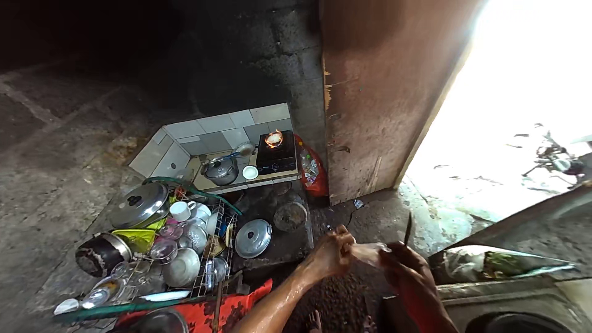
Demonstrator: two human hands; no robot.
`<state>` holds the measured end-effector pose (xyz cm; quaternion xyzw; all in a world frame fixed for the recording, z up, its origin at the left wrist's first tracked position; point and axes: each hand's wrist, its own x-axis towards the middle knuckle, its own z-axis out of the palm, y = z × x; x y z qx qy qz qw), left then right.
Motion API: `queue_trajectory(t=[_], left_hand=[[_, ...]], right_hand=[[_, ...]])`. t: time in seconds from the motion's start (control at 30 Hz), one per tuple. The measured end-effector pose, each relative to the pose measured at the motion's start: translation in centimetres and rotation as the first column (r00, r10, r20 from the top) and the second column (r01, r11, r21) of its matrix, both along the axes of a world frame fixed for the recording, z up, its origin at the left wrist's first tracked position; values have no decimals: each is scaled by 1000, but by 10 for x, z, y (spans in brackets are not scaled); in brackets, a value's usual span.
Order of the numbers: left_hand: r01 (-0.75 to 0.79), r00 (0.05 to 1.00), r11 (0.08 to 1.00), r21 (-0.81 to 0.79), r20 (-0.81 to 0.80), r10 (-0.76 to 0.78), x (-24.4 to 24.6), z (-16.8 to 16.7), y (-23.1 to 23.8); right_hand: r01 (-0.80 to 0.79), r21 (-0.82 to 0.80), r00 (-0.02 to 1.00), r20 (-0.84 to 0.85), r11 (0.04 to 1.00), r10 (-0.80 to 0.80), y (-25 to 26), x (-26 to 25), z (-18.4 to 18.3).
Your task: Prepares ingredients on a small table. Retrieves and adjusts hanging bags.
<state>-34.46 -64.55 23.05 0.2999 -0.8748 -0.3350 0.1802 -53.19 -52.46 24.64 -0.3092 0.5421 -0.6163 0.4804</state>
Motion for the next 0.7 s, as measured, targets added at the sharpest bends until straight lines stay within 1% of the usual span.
queue_trajectory(t=[0.03,0.07,0.13,0.23,0.27,0.3,0.33,0.37,0.4,0.47,0.53,0.6,0.63,0.7], left_hand=[[-14,998,999,40,-58,16,-8,-7,-1],[-24,994,996,85,-108,33,-17,-12,0],[-66,981,987,147,-172,91,-36,-20,10],[-248,933,945,212,-211,292,-70,-11,37],[-277,921,930,240,-208,329,-79,-7,43],[-261,920,928,265,-222,322,-85,-6,46],[-210,921,938,276,-265,285,-89,-8,44],[-131,919,950,283,-325,224,-90,-12,40],[-42,926,959,281,-351,143,-90,-13,33],[82,950,972,222,-312,-9,-86,-8,19],[125,976,981,149,-195,-95,-82,5,8],[139,989,987,81,-65,-134,-81,16,-1],[139,990,989,46,-5,-139,-82,21,-5],[127,986,990,-61,118,-119,-86,29,-13]], right_hand=[[-45,-45,989,-142,998,38,-4,-3,9],[-87,-75,956,-286,993,62,-10,-4,18],[-135,-88,878,-472,987,78,-21,-3,28],[-136,48,757,-639,990,135,-31,0,38],[-128,85,724,-673,988,152,-31,-3,42],[-115,102,701,-696,988,153,-31,-9,46],[-96,93,696,-705,991,134,-30,-18,50],[-76,65,707,-701,995,100,-28,-30,53],[-60,35,727,-683,998,67,-25,-43,55],[-44,6,799,-601,999,39,-21,-71,53],[-13,44,894,-446,999,32,-17,-91,41],[16,101,961,-277,995,13,-12,-104,20],[34,118,979,-206,992,-9,-10,-106,9],[92,164,989,-133,982,-70,-7,-103,-5]])
